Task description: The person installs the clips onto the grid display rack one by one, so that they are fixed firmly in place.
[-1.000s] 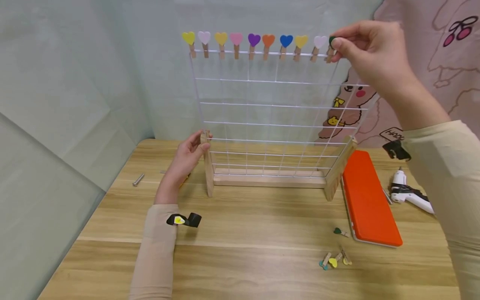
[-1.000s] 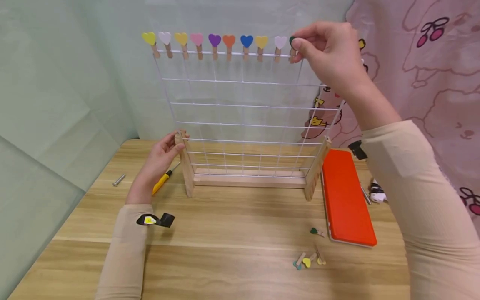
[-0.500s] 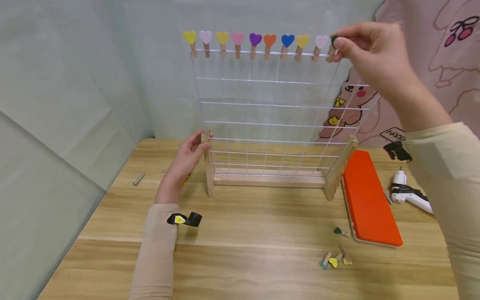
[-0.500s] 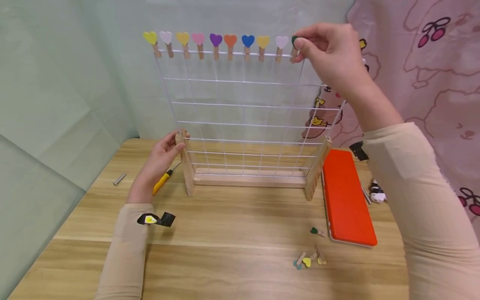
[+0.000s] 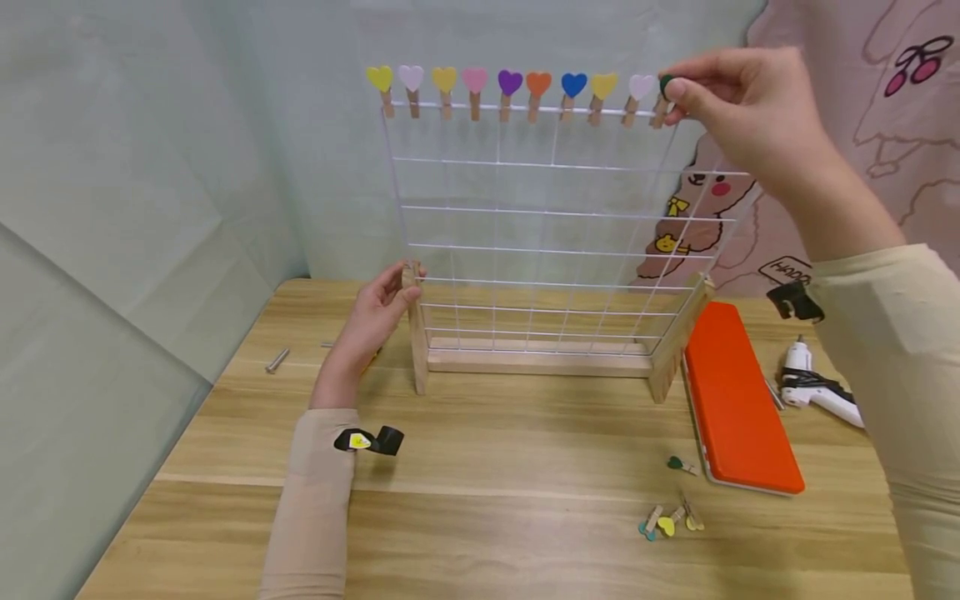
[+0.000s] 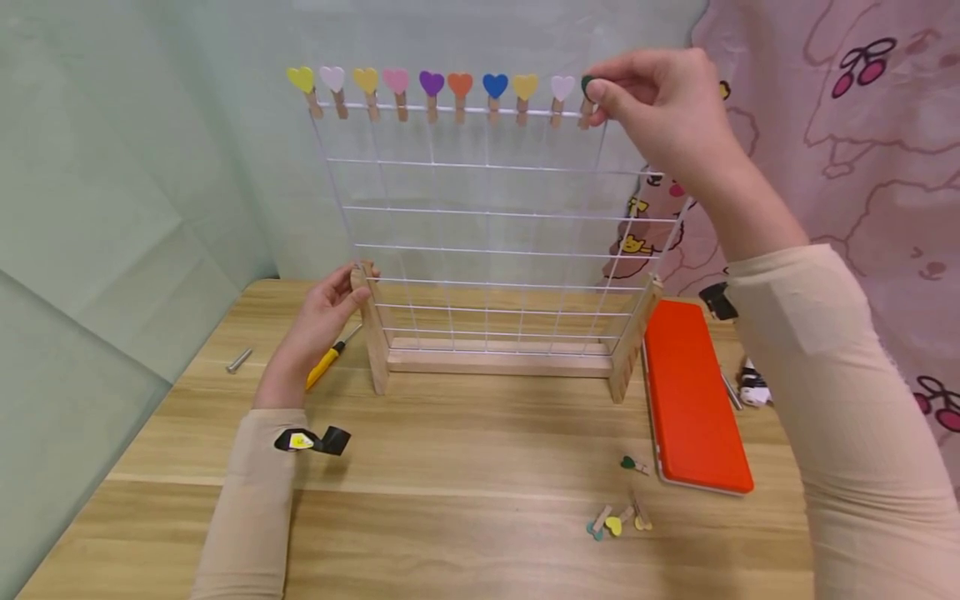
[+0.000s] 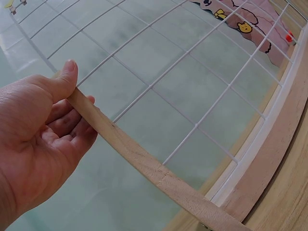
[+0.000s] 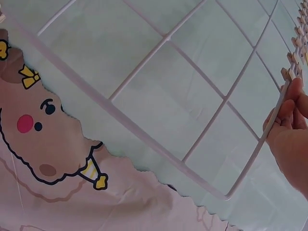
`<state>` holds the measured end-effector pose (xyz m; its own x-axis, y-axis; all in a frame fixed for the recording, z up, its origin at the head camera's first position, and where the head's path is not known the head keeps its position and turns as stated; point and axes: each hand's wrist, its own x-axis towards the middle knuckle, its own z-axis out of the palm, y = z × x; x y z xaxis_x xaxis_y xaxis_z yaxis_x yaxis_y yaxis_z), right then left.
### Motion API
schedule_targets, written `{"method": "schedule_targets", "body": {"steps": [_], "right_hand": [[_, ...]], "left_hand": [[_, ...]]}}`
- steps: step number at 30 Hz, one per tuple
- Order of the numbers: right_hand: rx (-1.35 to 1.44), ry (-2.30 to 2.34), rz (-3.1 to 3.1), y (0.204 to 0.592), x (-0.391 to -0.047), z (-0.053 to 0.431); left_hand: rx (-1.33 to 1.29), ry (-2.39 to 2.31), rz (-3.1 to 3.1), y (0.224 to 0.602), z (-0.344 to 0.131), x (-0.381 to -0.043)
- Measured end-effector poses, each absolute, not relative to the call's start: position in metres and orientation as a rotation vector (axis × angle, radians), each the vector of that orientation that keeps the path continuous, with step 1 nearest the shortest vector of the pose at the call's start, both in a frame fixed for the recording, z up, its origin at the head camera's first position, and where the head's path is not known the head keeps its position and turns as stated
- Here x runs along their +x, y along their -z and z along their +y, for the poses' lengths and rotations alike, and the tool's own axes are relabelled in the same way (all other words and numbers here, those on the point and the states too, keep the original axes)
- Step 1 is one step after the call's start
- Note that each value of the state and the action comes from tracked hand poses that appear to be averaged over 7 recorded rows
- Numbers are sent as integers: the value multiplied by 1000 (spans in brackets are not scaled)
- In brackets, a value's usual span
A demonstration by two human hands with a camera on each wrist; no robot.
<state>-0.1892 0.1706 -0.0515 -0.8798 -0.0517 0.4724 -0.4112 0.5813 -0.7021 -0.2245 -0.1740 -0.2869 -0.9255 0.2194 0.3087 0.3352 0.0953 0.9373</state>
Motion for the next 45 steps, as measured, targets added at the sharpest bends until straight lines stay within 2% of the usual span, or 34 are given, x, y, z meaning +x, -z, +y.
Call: {"method": "schedule_targets", "body": {"steps": [8,14,19,24,29,33,38,45], "right_hand": [[387,-1195,-2409,54,-186,170],[403,-920,-2388,74,-160,164],[496,-666,-2339,121,-134,166],[630,-561,-2414,197,-117,184],[606,-530,-2605,276,-98,205],[535,-491,-2757,320,-74,214],[562,-323,-2774,347,-52,216],[395,-238,-2813,348,-44,213]], "left_hand": [[-591,1986,-2237,287,-175,-225],[-566,1990,-2261,286,-176,-223],[-564,1989,-2257,284,-176,-223],[-576,1995,-2249,284,-176,-222],[-564,2003,-2244,292,-180,-231],[-550,1979,-2262,297,-184,-239],[-529,1950,-2293,296,-185,-239],[-532,1966,-2278,295,-185,-238]]}}
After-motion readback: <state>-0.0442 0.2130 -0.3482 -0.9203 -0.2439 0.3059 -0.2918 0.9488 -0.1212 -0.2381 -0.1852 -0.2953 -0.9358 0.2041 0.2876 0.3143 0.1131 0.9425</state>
